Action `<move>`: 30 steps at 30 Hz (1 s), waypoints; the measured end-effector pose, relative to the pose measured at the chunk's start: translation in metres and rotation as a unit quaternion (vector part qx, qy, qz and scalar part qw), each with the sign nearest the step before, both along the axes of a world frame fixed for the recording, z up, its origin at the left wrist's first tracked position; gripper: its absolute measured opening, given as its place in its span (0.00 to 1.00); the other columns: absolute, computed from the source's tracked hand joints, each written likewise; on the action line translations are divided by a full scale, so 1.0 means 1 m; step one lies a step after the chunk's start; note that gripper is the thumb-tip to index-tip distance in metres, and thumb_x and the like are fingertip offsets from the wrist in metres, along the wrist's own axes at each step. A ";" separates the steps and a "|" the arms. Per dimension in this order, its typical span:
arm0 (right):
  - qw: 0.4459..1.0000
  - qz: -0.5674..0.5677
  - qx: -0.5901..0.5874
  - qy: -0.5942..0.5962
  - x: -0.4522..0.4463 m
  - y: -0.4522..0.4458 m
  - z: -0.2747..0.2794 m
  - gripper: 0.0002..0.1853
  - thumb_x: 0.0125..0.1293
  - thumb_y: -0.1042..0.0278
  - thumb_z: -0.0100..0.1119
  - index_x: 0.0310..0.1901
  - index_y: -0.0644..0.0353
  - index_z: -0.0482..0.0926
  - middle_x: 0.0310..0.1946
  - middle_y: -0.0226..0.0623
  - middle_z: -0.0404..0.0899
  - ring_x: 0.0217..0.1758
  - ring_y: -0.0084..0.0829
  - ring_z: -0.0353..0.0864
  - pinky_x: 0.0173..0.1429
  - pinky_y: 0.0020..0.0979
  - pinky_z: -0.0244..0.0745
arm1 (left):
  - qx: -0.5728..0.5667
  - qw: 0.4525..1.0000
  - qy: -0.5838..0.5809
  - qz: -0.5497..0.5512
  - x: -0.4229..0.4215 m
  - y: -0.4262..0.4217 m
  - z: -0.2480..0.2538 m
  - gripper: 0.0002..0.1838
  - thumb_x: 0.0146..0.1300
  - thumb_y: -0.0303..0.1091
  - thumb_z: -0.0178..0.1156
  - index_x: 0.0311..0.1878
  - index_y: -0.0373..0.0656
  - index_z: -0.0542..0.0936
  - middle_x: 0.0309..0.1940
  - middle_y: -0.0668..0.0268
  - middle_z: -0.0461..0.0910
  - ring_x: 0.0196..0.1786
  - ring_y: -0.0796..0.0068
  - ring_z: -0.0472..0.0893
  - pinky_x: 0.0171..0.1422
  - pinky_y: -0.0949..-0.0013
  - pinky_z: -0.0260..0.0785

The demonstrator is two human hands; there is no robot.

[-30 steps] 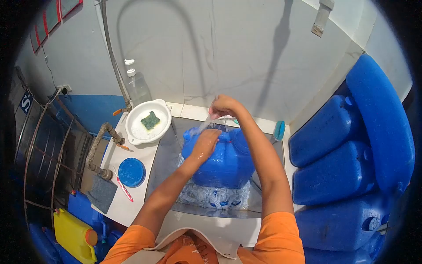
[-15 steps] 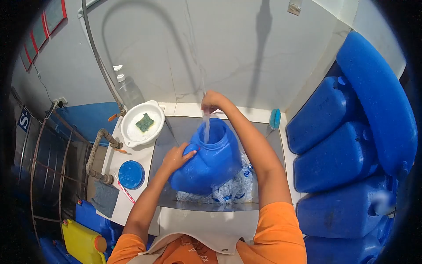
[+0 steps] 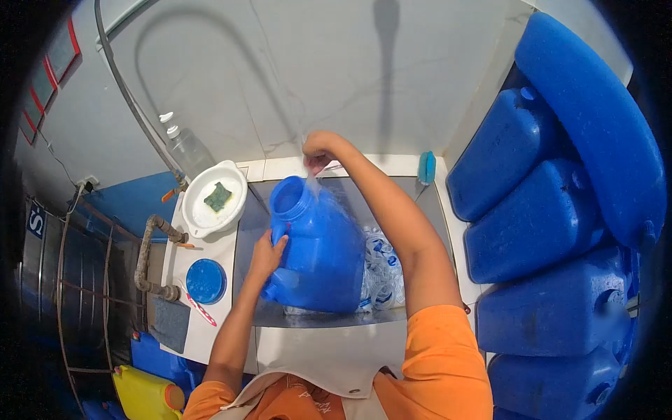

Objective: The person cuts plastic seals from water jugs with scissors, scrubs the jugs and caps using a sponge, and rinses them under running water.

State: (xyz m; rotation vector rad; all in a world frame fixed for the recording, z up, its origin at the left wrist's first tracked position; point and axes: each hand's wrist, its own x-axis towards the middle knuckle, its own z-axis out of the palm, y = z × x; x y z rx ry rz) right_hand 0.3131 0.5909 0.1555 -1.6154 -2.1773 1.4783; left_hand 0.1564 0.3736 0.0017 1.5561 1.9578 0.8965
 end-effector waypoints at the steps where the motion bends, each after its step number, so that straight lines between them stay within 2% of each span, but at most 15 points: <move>1: 0.999 0.006 -0.022 0.027 0.000 0.000 -0.001 0.06 0.50 0.79 0.55 0.30 0.71 0.80 0.26 0.47 0.80 0.25 0.34 0.82 0.30 0.30 0.81 | -0.003 0.998 -0.003 -0.055 -0.004 0.009 0.009 0.25 0.60 0.49 0.56 0.48 0.33 0.71 0.36 0.39 0.77 0.41 0.39 0.77 0.46 0.49 0.69; 5: 0.994 0.019 -0.061 0.091 -0.008 0.005 -0.007 0.06 0.52 0.79 0.54 0.30 0.70 0.79 0.26 0.46 0.80 0.26 0.35 0.82 0.32 0.30 0.82 | -0.074 0.971 0.162 -0.158 0.005 0.047 0.048 0.25 0.59 0.48 0.57 0.50 0.36 0.71 0.39 0.44 0.78 0.43 0.44 0.77 0.48 0.52 0.69; 7: 0.994 0.028 -0.037 0.101 -0.010 0.005 -0.010 0.06 0.54 0.79 0.52 0.29 0.69 0.78 0.25 0.45 0.79 0.25 0.33 0.81 0.32 0.30 0.82 | 0.063 0.936 0.306 -0.161 0.019 0.078 0.026 0.25 0.59 0.48 0.57 0.52 0.39 0.71 0.43 0.51 0.76 0.48 0.50 0.75 0.54 0.56 0.66; 8: 0.991 -0.001 -0.055 0.123 -0.010 0.004 -0.009 0.06 0.54 0.79 0.51 0.28 0.69 0.78 0.24 0.44 0.79 0.25 0.33 0.81 0.32 0.31 0.82 | 0.071 0.936 0.307 -0.157 0.028 0.087 0.019 0.25 0.59 0.48 0.57 0.52 0.39 0.71 0.43 0.51 0.76 0.48 0.50 0.75 0.54 0.56 0.66; 10: 0.986 -0.034 -0.048 0.153 -0.010 -0.001 -0.007 0.06 0.53 0.79 0.50 0.27 0.68 0.78 0.23 0.41 0.78 0.25 0.32 0.81 0.33 0.32 0.81 | 0.311 0.881 0.322 -0.153 0.046 0.096 0.014 0.25 0.57 0.48 0.57 0.52 0.41 0.72 0.45 0.55 0.74 0.51 0.54 0.72 0.58 0.58 0.63; 11: 0.987 -0.032 -0.042 0.152 -0.010 -0.003 -0.005 0.06 0.53 0.79 0.50 0.27 0.68 0.78 0.23 0.41 0.78 0.25 0.32 0.81 0.33 0.32 0.81 | 0.316 0.880 0.322 -0.150 0.052 0.101 0.017 0.25 0.57 0.48 0.57 0.52 0.41 0.72 0.45 0.55 0.74 0.51 0.54 0.72 0.58 0.58 0.63; 14: 0.981 -0.046 -0.037 0.182 -0.011 0.000 -0.009 0.05 0.52 0.79 0.51 0.26 0.66 0.78 0.22 0.40 0.78 0.22 0.31 0.79 0.30 0.30 0.80 | 0.314 0.888 0.183 -0.281 0.061 0.110 0.027 0.23 0.55 0.49 0.59 0.46 0.41 0.74 0.43 0.55 0.76 0.48 0.53 0.74 0.54 0.56 0.65; 18: 0.983 -0.058 0.008 0.174 -0.013 0.006 -0.018 0.05 0.52 0.78 0.51 0.25 0.66 0.78 0.20 0.39 0.77 0.20 0.30 0.78 0.27 0.29 0.77 | 0.223 0.867 0.271 -0.354 0.058 0.098 0.067 0.24 0.58 0.54 0.55 0.39 0.38 0.75 0.34 0.53 0.78 0.41 0.53 0.78 0.48 0.56 0.69; 20: 0.978 0.078 0.148 0.123 -0.012 0.029 -0.044 0.05 0.48 0.78 0.53 0.20 0.65 0.79 0.17 0.40 0.77 0.19 0.30 0.78 0.25 0.30 0.75 | 0.032 0.884 0.329 -0.332 0.060 0.083 0.076 0.30 0.61 0.60 0.47 0.32 0.37 0.76 0.27 0.49 0.79 0.34 0.51 0.80 0.40 0.54 0.71; 21: 0.967 0.121 0.196 0.106 -0.011 0.031 -0.046 0.05 0.47 0.77 0.54 0.19 0.64 0.79 0.16 0.41 0.78 0.18 0.30 0.77 0.25 0.30 0.74 | 0.034 0.884 0.331 -0.330 0.060 0.076 0.073 0.30 0.61 0.60 0.47 0.32 0.37 0.76 0.27 0.49 0.79 0.34 0.51 0.80 0.40 0.54 0.71; 23: 0.978 -0.061 0.091 0.179 -0.010 0.005 -0.028 0.06 0.46 0.74 0.56 0.17 0.65 0.79 0.15 0.42 0.77 0.18 0.29 0.77 0.26 0.30 0.74 | 0.006 0.936 0.258 -0.238 0.055 0.055 0.062 0.33 0.66 0.60 0.38 0.32 0.36 0.76 0.27 0.43 0.78 0.35 0.46 0.79 0.41 0.50 0.70; 27: 0.921 0.160 0.348 0.068 0.006 -0.025 -0.077 0.15 0.49 0.65 0.54 0.36 0.66 0.81 0.26 0.49 0.81 0.33 0.40 0.82 0.38 0.39 0.75 | -0.018 0.986 0.121 -0.109 0.043 0.024 0.019 0.30 0.69 0.53 0.37 0.33 0.34 0.77 0.31 0.40 0.78 0.39 0.41 0.78 0.46 0.48 0.69; 28: 0.903 0.308 0.293 -0.063 0.007 -0.046 -0.073 0.25 0.47 0.63 0.57 0.49 0.66 0.76 0.37 0.51 0.80 0.44 0.46 0.79 0.47 0.41 0.74 | -0.044 0.994 0.080 -0.057 0.044 0.018 0.018 0.29 0.69 0.51 0.36 0.34 0.33 0.77 0.33 0.40 0.77 0.40 0.40 0.77 0.48 0.46 0.67; 29: 0.857 0.383 0.343 -0.041 0.013 -0.070 -0.089 0.36 0.44 0.62 0.59 0.58 0.66 0.67 0.46 0.49 0.76 0.50 0.46 0.75 0.53 0.41 0.70 | -0.070 0.997 0.036 -0.005 0.046 0.014 0.018 0.28 0.70 0.48 0.35 0.35 0.32 0.76 0.34 0.39 0.77 0.42 0.38 0.76 0.50 0.45 0.66; 30: 0.812 0.396 0.417 -0.101 0.016 -0.093 -0.096 0.39 0.44 0.61 0.61 0.60 0.66 0.64 0.48 0.46 0.73 0.48 0.43 0.74 0.49 0.41 0.67 | -0.090 0.995 -0.035 -0.003 0.046 0.012 0.017 0.27 0.70 0.46 0.35 0.36 0.31 0.76 0.39 0.38 0.76 0.46 0.40 0.76 0.52 0.46 0.65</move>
